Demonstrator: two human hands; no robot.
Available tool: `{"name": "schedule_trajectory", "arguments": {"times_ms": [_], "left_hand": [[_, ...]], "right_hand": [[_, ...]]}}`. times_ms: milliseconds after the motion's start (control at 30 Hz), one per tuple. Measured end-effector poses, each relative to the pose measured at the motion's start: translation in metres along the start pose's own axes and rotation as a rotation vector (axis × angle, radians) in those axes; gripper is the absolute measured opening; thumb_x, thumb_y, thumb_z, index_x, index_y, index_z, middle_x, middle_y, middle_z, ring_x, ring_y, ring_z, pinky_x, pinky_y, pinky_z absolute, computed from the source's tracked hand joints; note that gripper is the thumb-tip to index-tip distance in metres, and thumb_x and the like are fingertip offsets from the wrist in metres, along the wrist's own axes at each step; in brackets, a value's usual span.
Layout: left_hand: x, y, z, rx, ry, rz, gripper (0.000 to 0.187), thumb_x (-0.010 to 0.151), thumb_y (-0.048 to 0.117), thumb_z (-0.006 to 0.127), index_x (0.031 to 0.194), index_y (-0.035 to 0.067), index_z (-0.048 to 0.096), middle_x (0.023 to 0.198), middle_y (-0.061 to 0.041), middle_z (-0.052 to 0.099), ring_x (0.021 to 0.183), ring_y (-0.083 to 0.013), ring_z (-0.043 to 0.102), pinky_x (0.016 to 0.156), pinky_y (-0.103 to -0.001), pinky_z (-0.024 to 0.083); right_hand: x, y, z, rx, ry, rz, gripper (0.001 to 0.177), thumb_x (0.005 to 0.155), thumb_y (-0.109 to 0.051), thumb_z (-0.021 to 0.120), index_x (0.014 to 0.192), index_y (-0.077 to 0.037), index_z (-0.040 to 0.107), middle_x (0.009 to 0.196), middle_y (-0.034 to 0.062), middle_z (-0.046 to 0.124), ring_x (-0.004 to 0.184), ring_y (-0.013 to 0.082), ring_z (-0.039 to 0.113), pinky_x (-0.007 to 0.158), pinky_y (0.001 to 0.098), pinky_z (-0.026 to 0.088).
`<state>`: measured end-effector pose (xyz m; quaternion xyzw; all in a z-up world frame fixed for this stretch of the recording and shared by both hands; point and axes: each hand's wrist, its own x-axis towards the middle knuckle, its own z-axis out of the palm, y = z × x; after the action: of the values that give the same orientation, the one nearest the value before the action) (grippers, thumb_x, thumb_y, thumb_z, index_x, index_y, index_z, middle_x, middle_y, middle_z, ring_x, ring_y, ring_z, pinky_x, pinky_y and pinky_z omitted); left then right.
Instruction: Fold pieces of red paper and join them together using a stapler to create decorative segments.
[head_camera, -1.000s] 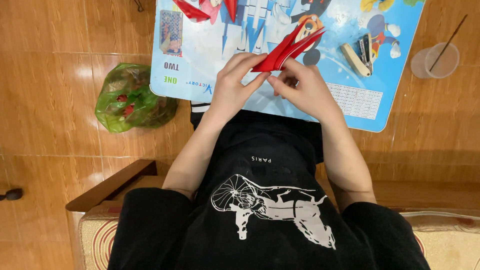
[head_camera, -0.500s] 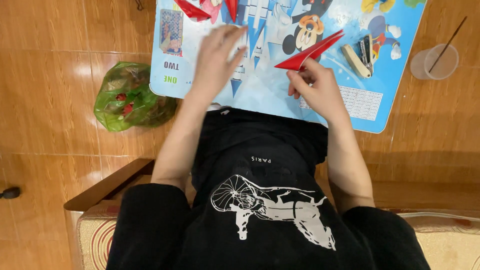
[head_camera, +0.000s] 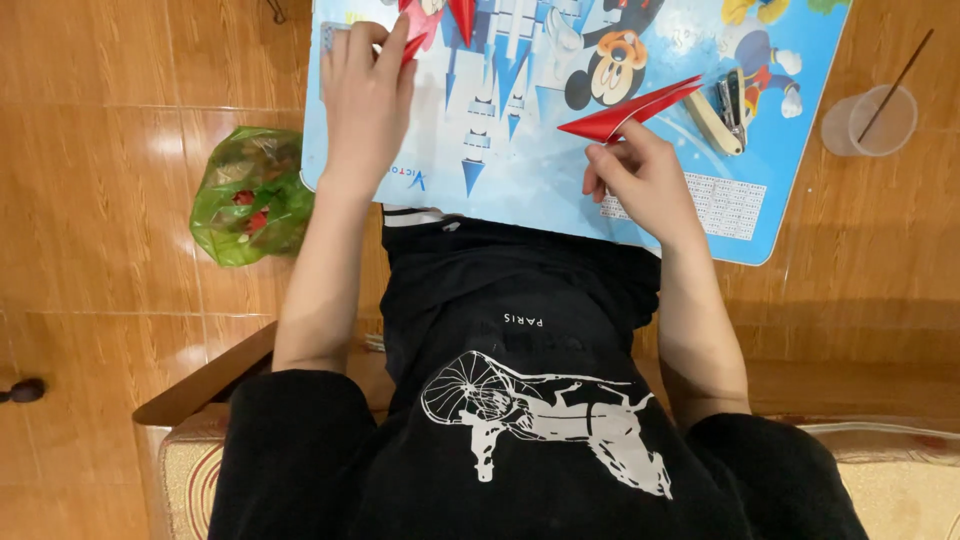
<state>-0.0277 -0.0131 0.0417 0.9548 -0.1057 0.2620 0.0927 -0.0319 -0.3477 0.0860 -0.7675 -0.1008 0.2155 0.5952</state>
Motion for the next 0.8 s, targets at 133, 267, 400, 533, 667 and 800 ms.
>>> {"name": "schedule_trajectory", "arguments": {"times_ms": [133,267,400,533,667,800], "left_hand": [[0.018,0.046,-0.021,-0.586,0.051,-0.162,0.033,0.103,0.004,0.071,0.136,0.0,0.065,0.116,-0.011,0.056,0.108,-0.0248,0.057,0.093,-0.037,0.049],[0.024,0.082,0.004,-1.463,0.046,-0.558,0.026,0.103,0.003,0.068,0.128,0.001,0.063,0.116,-0.005,0.066,0.107,-0.0144,0.064,0.09,-0.029,0.054],[0.022,0.111,0.018,-1.755,0.094,-0.759,0.023,0.102,0.004,0.067,0.125,0.0,0.063,0.115,-0.007,0.068,0.105,-0.0131,0.065,0.094,-0.03,0.055],[0.022,0.129,0.013,-1.774,0.019,-0.733,0.025,0.1,0.002,0.068,0.124,-0.001,0.064,0.119,-0.009,0.07,0.107,-0.0136,0.065,0.097,-0.03,0.054],[0.022,0.144,0.006,-1.779,-0.115,-0.655,0.028,0.098,0.001,0.07,0.125,-0.002,0.063,0.122,-0.011,0.072,0.109,-0.0152,0.068,0.098,-0.03,0.055],[0.017,0.15,0.016,-1.808,-0.135,-0.656,0.029,0.099,0.0,0.07,0.128,-0.004,0.064,0.118,-0.012,0.072,0.107,-0.0153,0.069,0.095,-0.03,0.056]], "right_hand": [[0.004,0.007,0.004,0.126,-0.015,-0.046,0.019,0.11,-0.018,0.051,0.111,0.0,0.058,0.074,0.0092,0.067,0.062,0.0141,0.062,0.057,0.0277,0.046],[0.003,0.028,0.004,0.34,-0.039,-0.123,0.033,0.117,-0.03,0.041,0.098,-0.003,0.046,0.078,0.015,0.068,0.064,0.0196,0.064,0.061,0.0314,0.052],[0.002,0.02,0.004,0.384,0.021,-0.135,0.041,0.116,-0.04,0.036,0.098,-0.004,0.045,0.075,0.0159,0.066,0.063,0.0201,0.063,0.06,0.0314,0.052],[0.0,0.01,0.003,0.382,0.011,-0.094,0.05,0.113,-0.047,0.033,0.113,-0.001,0.05,0.072,0.0136,0.065,0.06,0.019,0.062,0.058,0.0308,0.051],[-0.009,-0.007,0.005,0.303,-0.054,-0.141,0.063,0.111,-0.052,0.033,0.143,0.0,0.049,0.066,0.0092,0.061,0.054,0.0155,0.057,0.055,0.0278,0.047],[-0.01,0.001,0.002,0.31,-0.084,-0.169,0.068,0.111,-0.056,0.034,0.146,0.0,0.05,0.067,0.0081,0.062,0.056,0.0146,0.058,0.055,0.0269,0.047]]}}
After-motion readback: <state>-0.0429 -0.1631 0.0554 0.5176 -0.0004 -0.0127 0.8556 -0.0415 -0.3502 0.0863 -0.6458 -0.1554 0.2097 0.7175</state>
